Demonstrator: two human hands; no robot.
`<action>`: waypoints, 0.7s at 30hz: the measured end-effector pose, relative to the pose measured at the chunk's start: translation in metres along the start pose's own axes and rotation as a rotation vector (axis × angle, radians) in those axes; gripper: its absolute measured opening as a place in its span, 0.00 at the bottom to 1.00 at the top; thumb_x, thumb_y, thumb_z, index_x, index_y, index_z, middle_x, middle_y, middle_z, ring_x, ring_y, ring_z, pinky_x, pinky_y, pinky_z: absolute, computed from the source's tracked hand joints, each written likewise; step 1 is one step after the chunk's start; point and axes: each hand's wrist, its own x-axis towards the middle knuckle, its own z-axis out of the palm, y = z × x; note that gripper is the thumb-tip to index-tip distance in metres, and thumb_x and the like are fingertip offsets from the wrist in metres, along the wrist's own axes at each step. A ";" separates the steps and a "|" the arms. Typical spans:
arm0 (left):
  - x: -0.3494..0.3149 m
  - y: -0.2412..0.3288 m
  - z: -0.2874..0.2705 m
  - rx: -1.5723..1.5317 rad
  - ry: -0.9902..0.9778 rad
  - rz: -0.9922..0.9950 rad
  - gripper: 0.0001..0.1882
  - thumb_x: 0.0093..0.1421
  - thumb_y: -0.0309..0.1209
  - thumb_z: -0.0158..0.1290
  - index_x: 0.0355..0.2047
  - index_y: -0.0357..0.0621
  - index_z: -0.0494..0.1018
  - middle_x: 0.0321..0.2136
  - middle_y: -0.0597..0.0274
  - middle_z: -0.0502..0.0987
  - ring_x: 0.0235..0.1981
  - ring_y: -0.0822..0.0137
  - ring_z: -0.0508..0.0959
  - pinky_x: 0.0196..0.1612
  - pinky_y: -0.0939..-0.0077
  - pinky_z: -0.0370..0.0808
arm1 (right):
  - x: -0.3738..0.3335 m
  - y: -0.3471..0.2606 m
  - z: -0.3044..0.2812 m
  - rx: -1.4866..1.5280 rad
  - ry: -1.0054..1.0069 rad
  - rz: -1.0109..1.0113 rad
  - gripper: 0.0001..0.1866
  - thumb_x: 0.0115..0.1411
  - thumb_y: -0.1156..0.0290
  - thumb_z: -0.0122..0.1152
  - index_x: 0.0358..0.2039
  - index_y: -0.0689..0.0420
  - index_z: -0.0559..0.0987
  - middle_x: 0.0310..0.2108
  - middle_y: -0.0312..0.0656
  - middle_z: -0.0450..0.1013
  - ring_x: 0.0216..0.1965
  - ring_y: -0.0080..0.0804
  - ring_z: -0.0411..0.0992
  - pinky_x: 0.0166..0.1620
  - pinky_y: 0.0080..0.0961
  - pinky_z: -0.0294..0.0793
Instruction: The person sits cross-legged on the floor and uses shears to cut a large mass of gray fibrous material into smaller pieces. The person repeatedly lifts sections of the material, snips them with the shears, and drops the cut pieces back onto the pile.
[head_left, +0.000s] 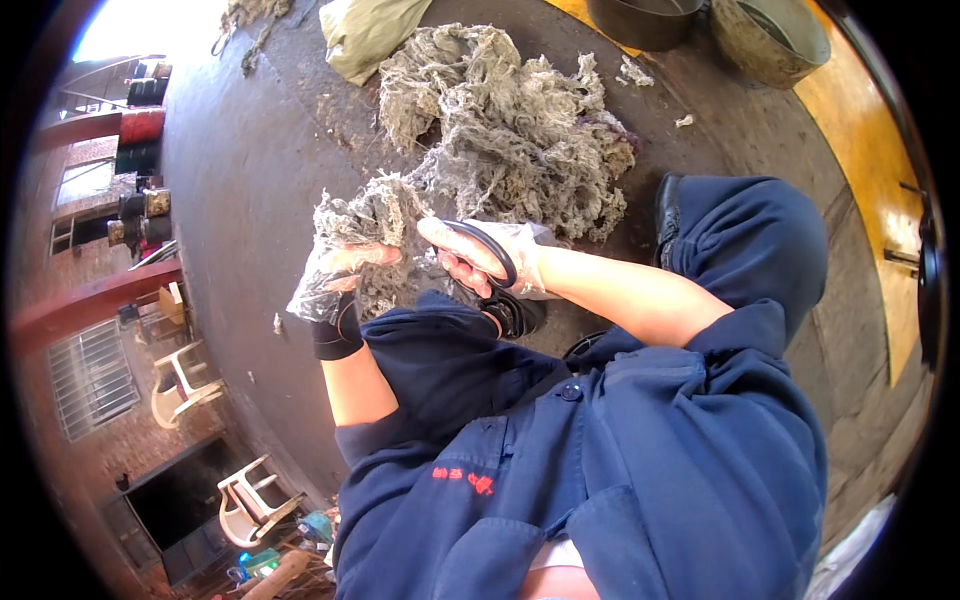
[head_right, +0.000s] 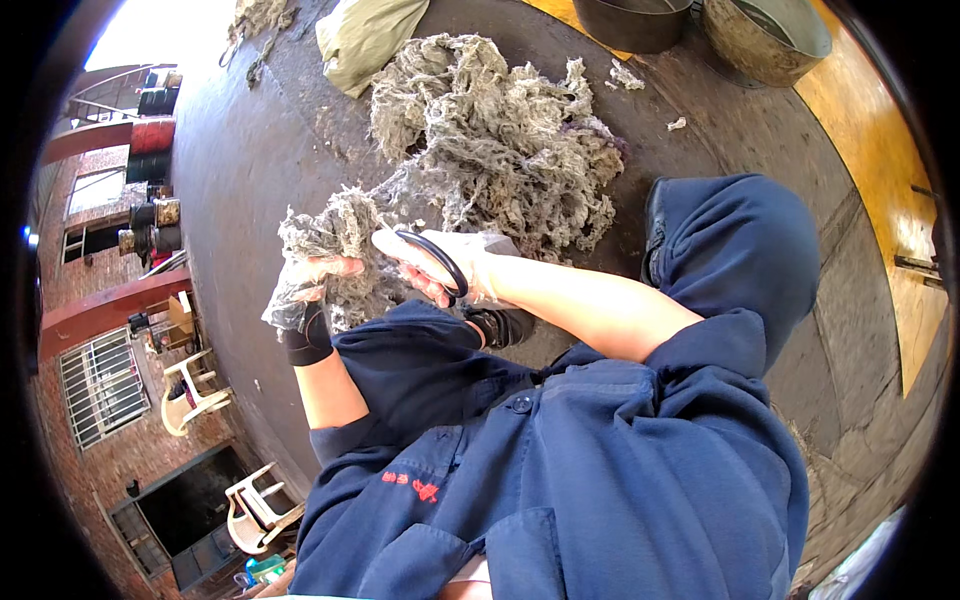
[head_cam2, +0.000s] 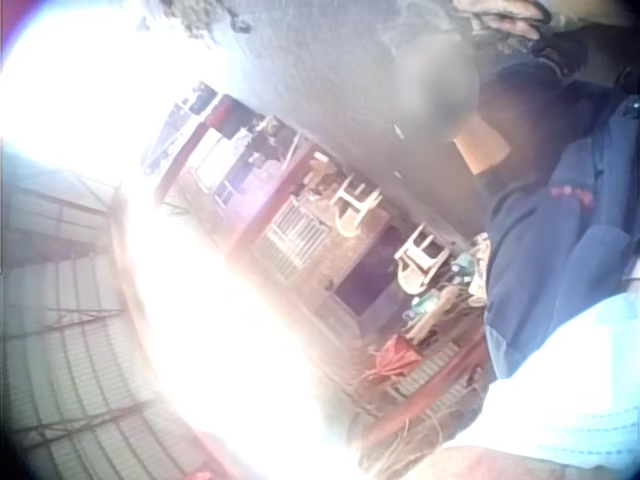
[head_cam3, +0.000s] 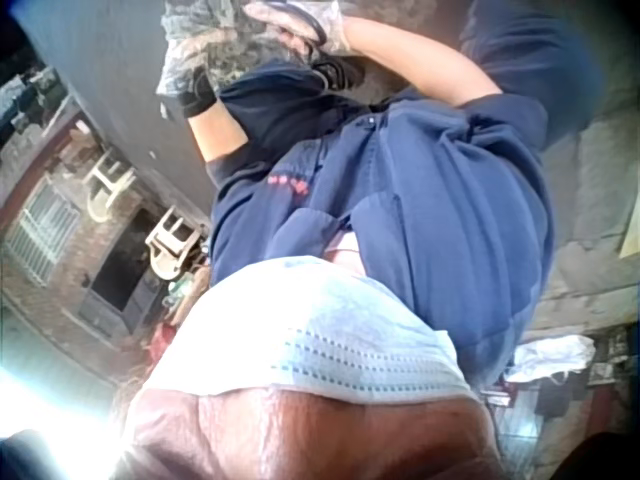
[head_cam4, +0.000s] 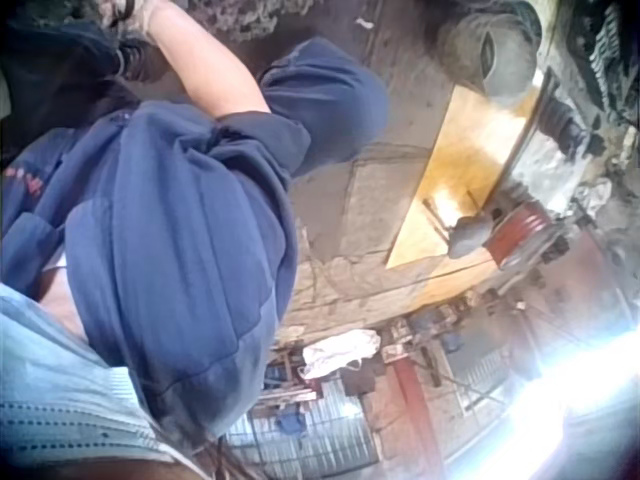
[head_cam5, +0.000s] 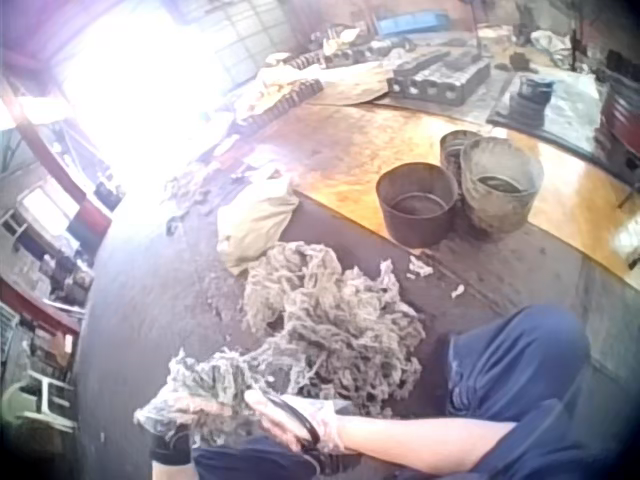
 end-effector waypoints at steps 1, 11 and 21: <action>0.000 0.001 0.002 -0.021 -0.002 -0.001 0.10 0.53 0.24 0.56 0.36 0.33 0.78 0.34 0.46 0.82 0.36 0.54 0.82 0.45 0.59 0.79 | -0.003 -0.003 0.000 0.033 -0.014 0.008 0.32 0.63 0.34 0.49 0.20 0.52 0.65 0.12 0.30 0.57 0.10 0.18 0.55 0.14 0.20 0.56; 0.026 -0.015 -0.002 -0.162 -0.019 0.004 0.08 0.51 0.26 0.57 0.30 0.34 0.79 0.32 0.46 0.82 0.35 0.54 0.82 0.45 0.60 0.78 | -0.026 -0.029 -0.002 0.119 -0.114 -0.033 0.35 0.64 0.32 0.43 0.21 0.53 0.66 0.12 0.30 0.59 0.11 0.20 0.58 0.17 0.19 0.59; 0.039 -0.070 -0.072 -0.552 -0.033 0.049 0.07 0.49 0.28 0.58 0.25 0.35 0.79 0.30 0.47 0.82 0.35 0.55 0.82 0.45 0.61 0.78 | -0.023 -0.029 -0.036 0.434 0.022 -0.198 0.28 0.65 0.38 0.49 0.21 0.48 0.66 0.12 0.29 0.61 0.09 0.18 0.57 0.12 0.19 0.56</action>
